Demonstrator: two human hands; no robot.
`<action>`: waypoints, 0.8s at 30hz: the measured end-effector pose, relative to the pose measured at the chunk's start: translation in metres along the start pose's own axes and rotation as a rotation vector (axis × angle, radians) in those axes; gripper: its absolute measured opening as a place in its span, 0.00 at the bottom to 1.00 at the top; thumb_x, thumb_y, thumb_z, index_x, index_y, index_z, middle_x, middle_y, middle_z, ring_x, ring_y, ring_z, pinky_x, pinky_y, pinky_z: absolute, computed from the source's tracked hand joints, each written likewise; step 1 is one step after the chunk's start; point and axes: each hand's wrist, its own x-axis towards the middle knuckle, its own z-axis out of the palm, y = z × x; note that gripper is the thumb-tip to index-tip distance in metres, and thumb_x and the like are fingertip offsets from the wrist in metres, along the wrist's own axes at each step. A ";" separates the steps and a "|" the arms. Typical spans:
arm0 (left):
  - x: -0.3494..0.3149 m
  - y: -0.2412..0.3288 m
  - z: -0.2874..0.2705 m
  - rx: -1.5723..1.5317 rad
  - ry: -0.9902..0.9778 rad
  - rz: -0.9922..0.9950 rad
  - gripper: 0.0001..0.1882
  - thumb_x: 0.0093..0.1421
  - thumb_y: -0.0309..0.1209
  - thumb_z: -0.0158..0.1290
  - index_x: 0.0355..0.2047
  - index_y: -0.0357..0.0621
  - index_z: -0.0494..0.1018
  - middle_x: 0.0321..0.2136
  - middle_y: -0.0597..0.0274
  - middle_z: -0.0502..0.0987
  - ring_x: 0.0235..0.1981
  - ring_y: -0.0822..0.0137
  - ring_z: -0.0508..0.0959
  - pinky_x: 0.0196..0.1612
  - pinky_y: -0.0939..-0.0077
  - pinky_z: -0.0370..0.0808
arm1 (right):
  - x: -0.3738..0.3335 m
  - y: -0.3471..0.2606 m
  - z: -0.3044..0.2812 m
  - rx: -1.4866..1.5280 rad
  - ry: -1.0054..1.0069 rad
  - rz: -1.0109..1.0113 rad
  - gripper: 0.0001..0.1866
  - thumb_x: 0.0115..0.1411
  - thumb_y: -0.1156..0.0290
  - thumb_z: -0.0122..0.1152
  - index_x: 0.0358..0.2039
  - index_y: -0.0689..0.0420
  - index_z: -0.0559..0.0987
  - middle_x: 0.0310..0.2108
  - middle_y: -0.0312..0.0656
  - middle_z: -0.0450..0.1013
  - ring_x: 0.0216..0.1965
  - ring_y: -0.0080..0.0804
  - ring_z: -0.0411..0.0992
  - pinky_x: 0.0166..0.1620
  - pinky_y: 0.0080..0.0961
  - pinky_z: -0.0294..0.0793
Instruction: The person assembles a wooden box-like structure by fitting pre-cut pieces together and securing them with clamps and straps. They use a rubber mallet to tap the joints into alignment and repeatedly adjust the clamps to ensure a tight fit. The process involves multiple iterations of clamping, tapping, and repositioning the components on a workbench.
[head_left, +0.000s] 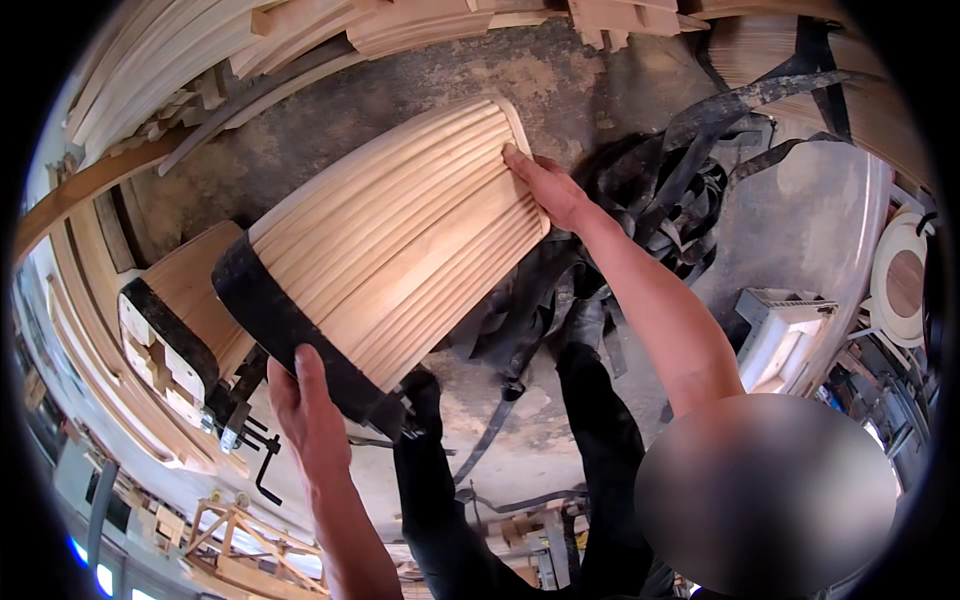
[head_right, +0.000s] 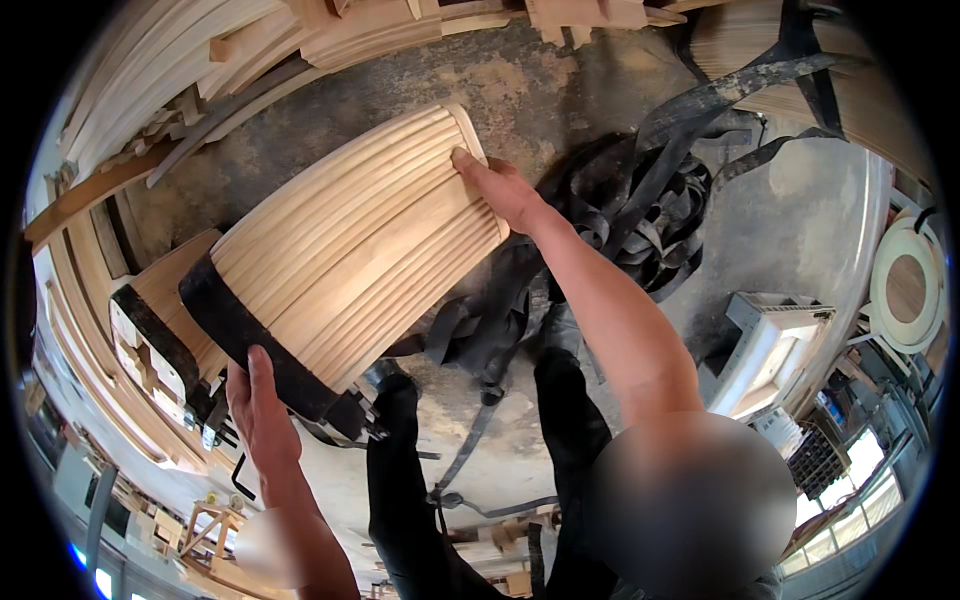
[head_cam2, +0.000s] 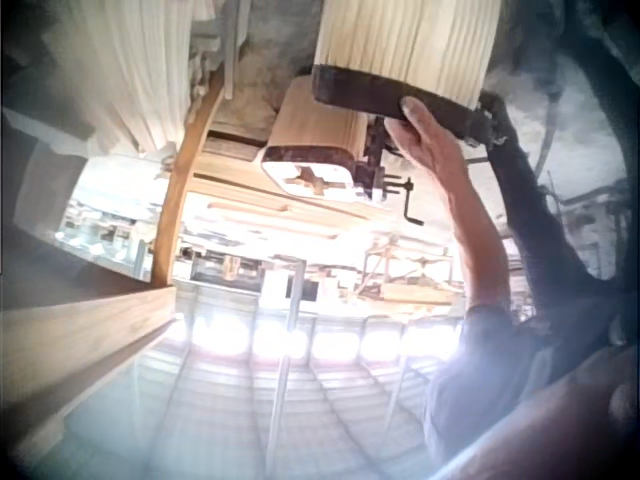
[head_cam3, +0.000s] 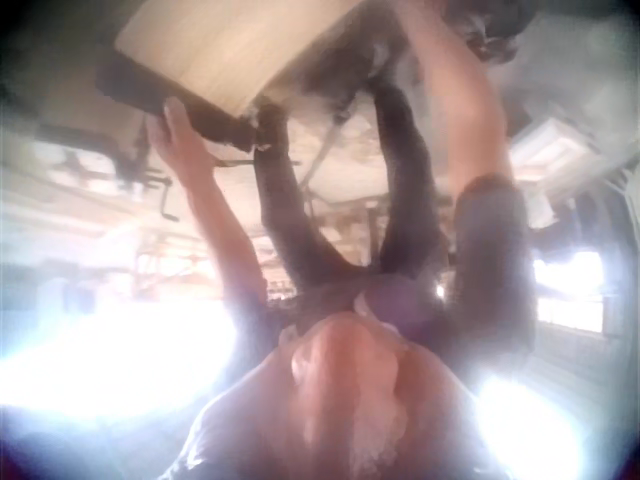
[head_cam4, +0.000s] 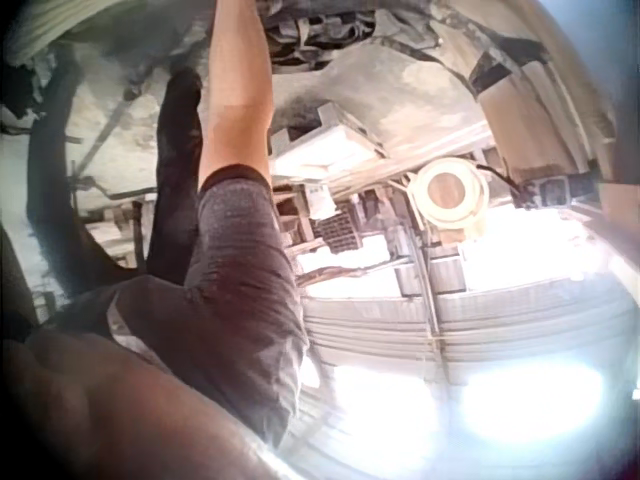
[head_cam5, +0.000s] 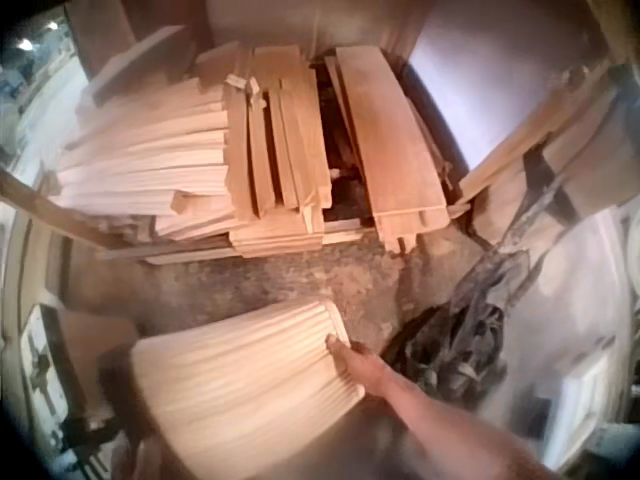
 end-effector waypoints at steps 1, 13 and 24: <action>-0.002 0.003 0.000 0.044 -0.056 0.041 0.18 0.73 0.41 0.52 0.53 0.39 0.73 0.40 0.67 0.76 0.42 0.75 0.73 0.48 0.77 0.70 | 0.028 0.017 0.004 0.050 -0.050 0.005 0.52 0.59 0.33 0.62 0.63 0.72 0.69 0.55 0.57 0.75 0.54 0.42 0.76 0.56 0.36 0.75; -0.013 0.042 0.128 0.456 -0.182 0.568 0.19 0.59 0.40 0.65 0.24 0.41 0.70 0.20 0.57 0.74 0.25 0.52 0.75 0.36 0.57 0.69 | -0.014 0.029 -0.010 -0.027 0.127 -0.309 0.36 0.70 0.41 0.51 0.59 0.64 0.75 0.60 0.48 0.73 0.62 0.39 0.69 0.63 0.34 0.66; -0.022 0.035 0.235 0.596 -0.144 1.030 0.27 0.62 0.48 0.62 0.41 0.30 0.77 0.41 0.38 0.80 0.43 0.44 0.80 0.47 0.55 0.75 | -0.207 0.148 0.002 0.910 -0.137 0.220 0.36 0.74 0.40 0.42 0.69 0.56 0.65 0.61 0.36 0.71 0.58 0.32 0.69 0.60 0.39 0.68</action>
